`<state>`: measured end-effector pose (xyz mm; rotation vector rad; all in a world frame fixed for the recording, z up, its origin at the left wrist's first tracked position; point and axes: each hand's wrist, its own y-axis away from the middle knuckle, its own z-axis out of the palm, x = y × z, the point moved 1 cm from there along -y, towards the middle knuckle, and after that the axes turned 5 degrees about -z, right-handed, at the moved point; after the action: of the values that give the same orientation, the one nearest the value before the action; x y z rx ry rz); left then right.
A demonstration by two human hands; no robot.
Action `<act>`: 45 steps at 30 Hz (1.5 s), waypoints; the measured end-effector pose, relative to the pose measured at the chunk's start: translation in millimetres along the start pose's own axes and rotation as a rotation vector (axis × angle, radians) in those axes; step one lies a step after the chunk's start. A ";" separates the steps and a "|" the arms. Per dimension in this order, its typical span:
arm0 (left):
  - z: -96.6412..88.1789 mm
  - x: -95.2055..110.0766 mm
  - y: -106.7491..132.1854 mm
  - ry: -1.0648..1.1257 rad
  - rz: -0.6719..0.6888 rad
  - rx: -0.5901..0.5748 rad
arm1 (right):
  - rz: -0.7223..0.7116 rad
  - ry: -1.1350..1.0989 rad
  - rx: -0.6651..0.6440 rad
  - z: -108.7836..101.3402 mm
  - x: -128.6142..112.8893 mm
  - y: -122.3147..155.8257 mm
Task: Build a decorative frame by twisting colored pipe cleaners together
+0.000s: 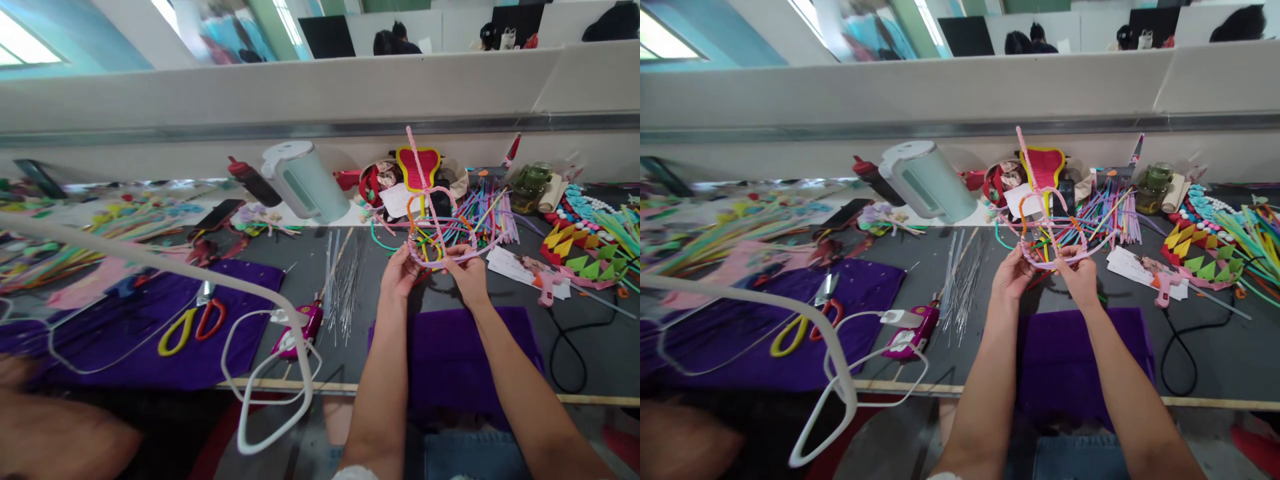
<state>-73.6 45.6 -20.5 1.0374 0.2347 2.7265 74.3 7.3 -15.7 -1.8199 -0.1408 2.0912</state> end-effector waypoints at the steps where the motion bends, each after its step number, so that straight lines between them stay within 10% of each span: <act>1: 1.0 0.2 0.5 0.031 -0.011 -0.014 | -0.005 -0.005 -0.006 0.0 0.3 0.0; 10: 2.2 0.1 -0.8 0.048 -0.099 -0.028 | -0.063 0.113 -0.022 3.5 -8.1 4.6; 20: -1.4 -8.1 -4.4 -0.414 0.462 0.353 | -0.215 0.290 -0.043 7.8 -1.8 11.8; 28: 1.3 -6.4 -2.5 -0.652 0.586 0.389 | -0.264 0.372 -0.061 8.1 -4.6 12.2; 45: 3.8 6.2 5.5 -0.134 -0.020 0.019 | -0.074 0.120 -0.025 7.1 -10.9 7.4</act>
<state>-76.4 42.2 -12.5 1.2109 0.2475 2.6282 67.0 -2.1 -6.6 -1.9190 -0.2007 1.9328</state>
